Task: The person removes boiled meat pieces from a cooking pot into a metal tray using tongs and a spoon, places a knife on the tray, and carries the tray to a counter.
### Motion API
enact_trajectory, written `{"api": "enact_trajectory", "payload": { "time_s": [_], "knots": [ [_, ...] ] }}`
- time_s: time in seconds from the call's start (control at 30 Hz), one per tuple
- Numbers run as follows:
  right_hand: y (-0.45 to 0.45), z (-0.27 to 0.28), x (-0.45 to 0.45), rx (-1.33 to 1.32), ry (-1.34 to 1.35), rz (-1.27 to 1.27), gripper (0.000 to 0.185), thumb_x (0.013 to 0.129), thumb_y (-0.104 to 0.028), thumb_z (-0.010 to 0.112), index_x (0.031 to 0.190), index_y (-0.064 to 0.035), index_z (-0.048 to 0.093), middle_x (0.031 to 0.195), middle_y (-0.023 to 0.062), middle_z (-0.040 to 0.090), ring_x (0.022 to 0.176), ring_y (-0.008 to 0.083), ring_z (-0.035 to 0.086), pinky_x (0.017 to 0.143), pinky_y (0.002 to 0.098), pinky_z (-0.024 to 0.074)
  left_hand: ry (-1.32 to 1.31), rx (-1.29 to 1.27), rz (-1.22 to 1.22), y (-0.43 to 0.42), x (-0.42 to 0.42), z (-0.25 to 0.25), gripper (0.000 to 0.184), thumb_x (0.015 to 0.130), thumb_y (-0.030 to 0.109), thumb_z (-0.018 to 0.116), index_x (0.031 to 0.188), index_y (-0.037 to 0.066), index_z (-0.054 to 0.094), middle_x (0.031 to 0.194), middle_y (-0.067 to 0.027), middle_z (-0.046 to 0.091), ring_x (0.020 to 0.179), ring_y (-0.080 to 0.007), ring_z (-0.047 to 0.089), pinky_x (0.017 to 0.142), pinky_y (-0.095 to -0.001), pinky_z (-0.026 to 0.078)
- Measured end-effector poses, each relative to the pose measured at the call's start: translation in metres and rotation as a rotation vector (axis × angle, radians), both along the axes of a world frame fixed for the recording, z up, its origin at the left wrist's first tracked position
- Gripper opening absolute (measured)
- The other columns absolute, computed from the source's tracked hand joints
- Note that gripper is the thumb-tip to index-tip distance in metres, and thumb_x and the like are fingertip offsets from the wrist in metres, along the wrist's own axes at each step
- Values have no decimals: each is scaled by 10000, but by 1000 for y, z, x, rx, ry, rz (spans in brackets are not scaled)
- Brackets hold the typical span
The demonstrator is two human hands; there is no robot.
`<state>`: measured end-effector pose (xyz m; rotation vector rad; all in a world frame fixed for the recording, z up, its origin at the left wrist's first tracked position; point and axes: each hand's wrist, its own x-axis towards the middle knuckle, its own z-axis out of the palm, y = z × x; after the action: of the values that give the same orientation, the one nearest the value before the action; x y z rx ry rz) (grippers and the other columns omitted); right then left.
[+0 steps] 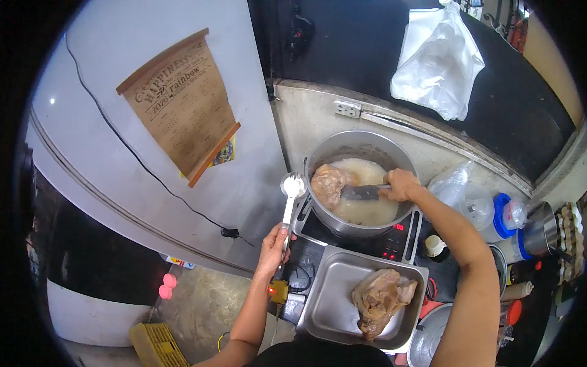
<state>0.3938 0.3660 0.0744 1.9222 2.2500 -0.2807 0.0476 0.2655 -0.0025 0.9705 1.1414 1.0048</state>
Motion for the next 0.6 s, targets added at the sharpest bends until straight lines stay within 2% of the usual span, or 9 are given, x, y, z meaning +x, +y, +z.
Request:
{"api": "enact_trajectory", "payload": {
  "time_s": [0.27,0.6],
  "knots": [
    [-3,1,-3,35,-48,75,383,747,-391,614,882,-35,660,853,184,636,840,330,612,762,401,483,6,10,29,5,3,4,371,923,312,450,1207,75,476,806,-26,555,384,-45,371,329,-199,278],
    [-1,8,-14,-36,-119,-18,375,742,-384,608,860,-31,658,896,188,634,868,316,617,769,405,488,-8,2,18,10,2,5,385,916,319,462,1209,70,479,799,-21,566,394,-42,382,333,-195,284]
  ]
}}
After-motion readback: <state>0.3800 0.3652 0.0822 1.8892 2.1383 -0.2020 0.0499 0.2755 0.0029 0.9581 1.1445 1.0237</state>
